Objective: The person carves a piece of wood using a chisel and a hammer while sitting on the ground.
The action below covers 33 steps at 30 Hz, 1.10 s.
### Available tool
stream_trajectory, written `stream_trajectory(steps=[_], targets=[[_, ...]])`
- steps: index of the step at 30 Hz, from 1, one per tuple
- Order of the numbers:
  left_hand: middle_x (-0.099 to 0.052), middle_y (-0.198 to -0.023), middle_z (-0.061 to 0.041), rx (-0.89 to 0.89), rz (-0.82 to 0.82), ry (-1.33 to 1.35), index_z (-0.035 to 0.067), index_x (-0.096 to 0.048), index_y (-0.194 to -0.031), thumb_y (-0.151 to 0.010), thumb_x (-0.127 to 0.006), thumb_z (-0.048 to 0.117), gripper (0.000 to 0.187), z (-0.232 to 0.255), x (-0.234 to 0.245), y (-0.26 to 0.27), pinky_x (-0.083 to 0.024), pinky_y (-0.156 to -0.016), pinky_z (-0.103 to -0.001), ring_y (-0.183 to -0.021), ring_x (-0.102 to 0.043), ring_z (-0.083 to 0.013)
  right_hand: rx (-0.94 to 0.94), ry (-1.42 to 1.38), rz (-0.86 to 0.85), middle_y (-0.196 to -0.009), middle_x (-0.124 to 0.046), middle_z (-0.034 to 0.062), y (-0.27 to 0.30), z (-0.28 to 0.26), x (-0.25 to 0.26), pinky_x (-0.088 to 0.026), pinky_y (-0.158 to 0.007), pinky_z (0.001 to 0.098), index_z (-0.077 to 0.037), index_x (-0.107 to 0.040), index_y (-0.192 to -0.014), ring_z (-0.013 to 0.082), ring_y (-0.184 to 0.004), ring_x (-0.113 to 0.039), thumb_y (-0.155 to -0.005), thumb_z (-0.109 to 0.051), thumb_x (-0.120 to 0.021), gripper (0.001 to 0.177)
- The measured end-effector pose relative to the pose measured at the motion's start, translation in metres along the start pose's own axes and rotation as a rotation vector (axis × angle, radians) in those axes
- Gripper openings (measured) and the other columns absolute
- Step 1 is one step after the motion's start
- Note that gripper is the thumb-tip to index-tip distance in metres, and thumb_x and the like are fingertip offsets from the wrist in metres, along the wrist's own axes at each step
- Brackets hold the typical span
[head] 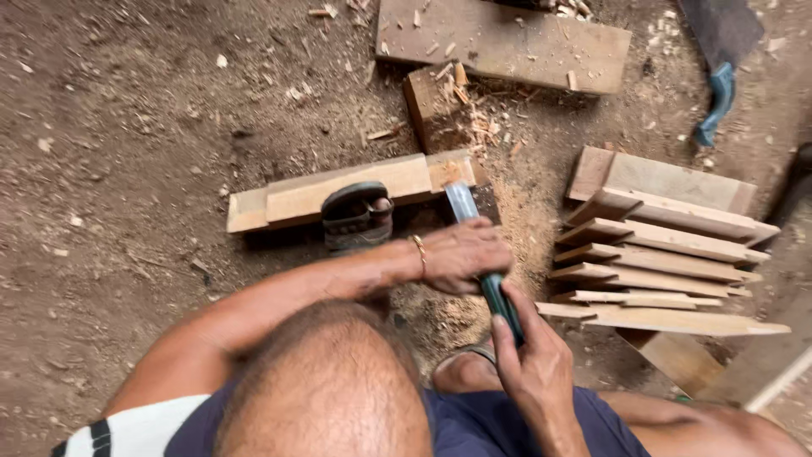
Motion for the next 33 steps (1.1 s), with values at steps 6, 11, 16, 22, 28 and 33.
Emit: stream_trajectory(steps=[6,11,16,22,28,33], targets=[[-0.058,-0.088,-0.001,-0.004,0.039,0.058,0.019,-0.058,-0.104,-0.087,-0.068,0.031,0.022,0.009,0.003,-0.001,-0.036,-0.097,-0.046,-0.090,-0.057,-0.0222,0.006,-0.046,0.105,-0.105,-0.079,0.0150,0.004,-0.001,0.012,-0.058,-0.067,0.0348,-0.015,-0.072,-0.128,0.0245,-0.080,-0.078,-0.089,-0.019,-0.072,0.039],[-0.057,-0.093,-0.003,-0.044,0.094,-0.002,0.015,-0.057,-0.108,-0.085,-0.070,0.027,0.029,0.019,0.015,-0.003,-0.037,-0.096,-0.046,-0.093,-0.057,-0.0247,0.070,-0.063,0.152,-0.105,-0.078,0.0154,0.001,-0.005,0.023,-0.059,-0.077,0.0331,-0.011,-0.073,-0.127,0.0223,-0.090,-0.079,-0.090,-0.017,-0.073,0.038],[-0.058,-0.093,-0.004,0.006,0.134,0.067,0.013,-0.057,-0.114,-0.083,-0.067,0.025,0.035,0.011,0.020,-0.005,-0.037,-0.094,-0.046,-0.093,-0.058,-0.0248,0.129,-0.009,0.137,-0.102,-0.078,0.0145,-0.014,-0.009,0.026,-0.059,-0.070,0.0324,-0.013,-0.075,-0.122,0.0218,-0.083,-0.079,-0.089,-0.019,-0.076,0.034],[-0.058,-0.093,-0.003,0.005,0.165,0.087,0.014,-0.056,-0.114,-0.089,-0.066,0.027,0.029,0.012,0.020,-0.005,-0.036,-0.094,-0.044,-0.093,-0.058,-0.0233,0.023,0.089,0.040,-0.087,-0.078,0.0137,-0.022,-0.011,0.034,-0.055,-0.056,0.0344,-0.020,-0.078,-0.119,0.0205,-0.054,-0.072,-0.085,-0.024,-0.077,0.034],[-0.057,-0.088,-0.002,0.067,0.089,0.104,0.016,-0.057,-0.110,-0.093,-0.066,0.032,0.024,0.004,0.012,-0.007,-0.036,-0.091,-0.044,-0.087,-0.056,-0.0218,-0.089,0.095,-0.013,-0.086,-0.078,0.0129,-0.026,-0.012,0.029,-0.054,-0.053,0.0354,-0.023,-0.077,-0.121,0.0227,-0.048,-0.069,-0.085,-0.026,-0.077,0.036],[-0.056,-0.087,-0.002,0.050,0.078,0.052,0.018,-0.056,-0.106,-0.092,-0.064,0.035,0.023,-0.005,0.016,0.000,-0.036,-0.091,-0.043,-0.087,-0.054,-0.0221,0.113,0.097,0.093,-0.084,-0.076,0.0157,-0.028,-0.017,0.014,-0.054,-0.058,0.0343,-0.019,-0.077,-0.123,0.0209,-0.061,-0.070,-0.089,-0.023,-0.076,0.035]])
Point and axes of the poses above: each hand's wrist, its own y-axis away from the middle knuckle, its own x-axis out of the back of the hand, z = x × y, the point moved 4 cm from there along -y, towards the middle knuckle
